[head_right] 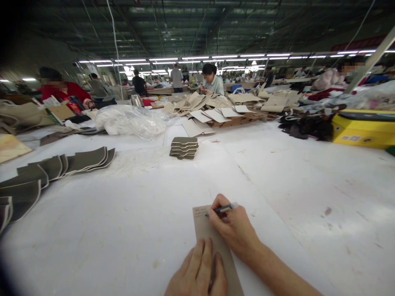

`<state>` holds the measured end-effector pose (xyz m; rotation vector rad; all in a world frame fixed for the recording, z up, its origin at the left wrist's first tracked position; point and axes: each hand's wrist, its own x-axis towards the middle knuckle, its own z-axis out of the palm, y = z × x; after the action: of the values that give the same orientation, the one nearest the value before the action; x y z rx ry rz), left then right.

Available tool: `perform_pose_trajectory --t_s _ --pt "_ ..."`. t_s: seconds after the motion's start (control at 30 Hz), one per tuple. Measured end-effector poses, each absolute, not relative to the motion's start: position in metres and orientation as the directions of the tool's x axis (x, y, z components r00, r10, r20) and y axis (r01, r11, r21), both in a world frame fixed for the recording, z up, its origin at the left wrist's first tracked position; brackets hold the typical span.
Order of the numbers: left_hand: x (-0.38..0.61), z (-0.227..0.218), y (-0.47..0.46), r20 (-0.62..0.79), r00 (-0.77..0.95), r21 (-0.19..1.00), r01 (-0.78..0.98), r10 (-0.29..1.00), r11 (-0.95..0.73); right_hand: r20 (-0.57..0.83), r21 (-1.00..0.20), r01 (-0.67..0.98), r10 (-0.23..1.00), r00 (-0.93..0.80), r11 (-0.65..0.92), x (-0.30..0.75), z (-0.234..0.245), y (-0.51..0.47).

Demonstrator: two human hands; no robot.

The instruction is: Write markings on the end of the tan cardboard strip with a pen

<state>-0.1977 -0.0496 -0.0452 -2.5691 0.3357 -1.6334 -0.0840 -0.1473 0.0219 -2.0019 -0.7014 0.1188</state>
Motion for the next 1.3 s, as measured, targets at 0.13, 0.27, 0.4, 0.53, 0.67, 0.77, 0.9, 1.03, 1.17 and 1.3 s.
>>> perform_pose_trajectory --t_s 0.13,0.27,0.4,0.53,0.67,0.77,0.9,1.03,1.17,1.3 --pt "-0.1977 -0.0423 -0.0486 0.875 0.416 -0.201 -0.154 -0.249 -0.967 0.195 -0.829 0.425 0.525 0.828 -0.363 -0.0836 0.0228 -0.1468" --pt "-0.1979 -0.042 -0.0486 0.88 0.409 -0.195 -0.158 -0.244 -0.968 0.19 -0.829 0.425 0.531 0.826 -0.365 -0.0843 0.0233 -0.1472" --pt "-0.1981 -0.0427 -0.0497 0.883 0.42 -0.163 -0.147 -0.211 -0.976 0.184 -0.837 0.411 0.52 0.834 -0.362 -0.0852 0.023 -0.1473" --pt "-0.198 -0.0417 -0.0497 0.879 0.414 -0.192 -0.15 -0.238 -0.97 0.175 -0.847 0.386 0.495 0.851 -0.365 -0.0852 0.0223 -0.1473" --pt "-0.1977 -0.0401 -0.0494 0.881 0.413 -0.182 -0.155 -0.231 -0.971 0.168 -0.837 0.392 0.504 0.847 -0.381 -0.0851 0.0232 -0.1471" --pt "-0.1977 -0.0407 -0.0493 0.884 0.407 -0.18 -0.161 -0.231 -0.97 0.172 -0.828 0.405 0.511 0.842 -0.389 -0.0854 0.0243 -0.1466" --pt "-0.1973 -0.0416 -0.0495 0.877 0.412 -0.195 -0.163 -0.246 -0.967 0.185 -0.832 0.399 0.485 0.855 -0.385 -0.085 0.0231 -0.1468" --pt "-0.1961 -0.0381 -0.0494 0.894 0.389 -0.171 -0.16 -0.221 -0.972 0.193 -0.847 0.379 0.449 0.872 -0.373 -0.0837 0.0203 -0.1484" --pt "-0.1953 -0.0345 -0.0495 0.898 0.384 -0.166 -0.16 -0.216 -0.973 0.19 -0.85 0.378 0.454 0.87 -0.368 -0.0834 0.0213 -0.1495" --pt "-0.196 -0.0371 -0.0502 0.895 0.39 -0.17 -0.153 -0.217 -0.974 0.184 -0.845 0.386 0.476 0.86 -0.372 -0.0833 0.023 -0.1488"
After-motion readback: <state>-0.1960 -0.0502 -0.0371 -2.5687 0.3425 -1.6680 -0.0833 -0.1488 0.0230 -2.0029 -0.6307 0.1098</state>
